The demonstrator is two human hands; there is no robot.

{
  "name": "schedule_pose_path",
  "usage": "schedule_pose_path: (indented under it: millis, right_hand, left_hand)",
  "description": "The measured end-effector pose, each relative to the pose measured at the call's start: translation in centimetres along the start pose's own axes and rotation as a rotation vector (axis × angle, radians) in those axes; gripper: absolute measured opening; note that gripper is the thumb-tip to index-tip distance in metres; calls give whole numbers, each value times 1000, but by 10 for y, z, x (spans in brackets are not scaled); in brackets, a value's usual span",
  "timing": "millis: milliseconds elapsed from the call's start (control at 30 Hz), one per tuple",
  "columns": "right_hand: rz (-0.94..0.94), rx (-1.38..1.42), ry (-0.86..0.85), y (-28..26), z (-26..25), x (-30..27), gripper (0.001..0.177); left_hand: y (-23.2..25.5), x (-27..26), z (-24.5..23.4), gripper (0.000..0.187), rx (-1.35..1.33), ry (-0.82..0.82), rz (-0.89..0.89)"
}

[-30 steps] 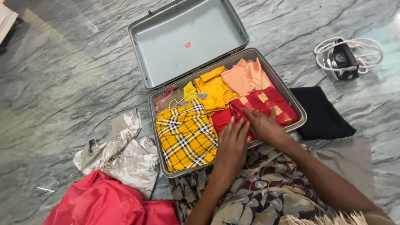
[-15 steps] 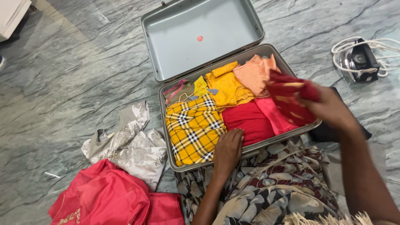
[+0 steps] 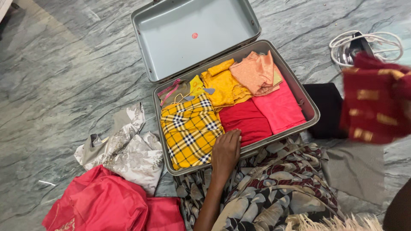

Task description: The person folds and places several garments into an open suitcase on the floor. They handle a yellow plaid shirt, a black garment, and a red patterned cloth, arranging them neatly inside the suitcase.

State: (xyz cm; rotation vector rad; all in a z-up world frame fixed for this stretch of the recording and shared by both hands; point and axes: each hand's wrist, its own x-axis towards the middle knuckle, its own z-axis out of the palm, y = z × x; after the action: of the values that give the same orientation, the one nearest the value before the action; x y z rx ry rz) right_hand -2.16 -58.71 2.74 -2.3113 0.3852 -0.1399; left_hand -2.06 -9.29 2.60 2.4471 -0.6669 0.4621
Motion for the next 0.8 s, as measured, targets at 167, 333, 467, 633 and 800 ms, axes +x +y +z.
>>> schedule_pose_path:
  millis: [167, 333, 467, 633, 800]
  right_hand:
    - [-263, -461, 233, 29, 34, 5, 52]
    - [-437, -773, -53, 80, 180, -13, 98]
    - [-458, -789, 114, 121, 228, -45, 86]
    - [-161, -602, 23, 56, 158, -1, 48]
    - [-370, -33, 360, -88, 91, 14, 26]
  left_hand:
    - [1, -1, 0, 25, 9, -16, -6]
    - [0, 1, 1, 24, 40, -3, 0]
    - [0, -2, 1, 23, 36, 5, 1]
    - [2, 3, -2, 21, -18, 2, -17]
    - [2, 0, -1, 23, 9, 5, -4]
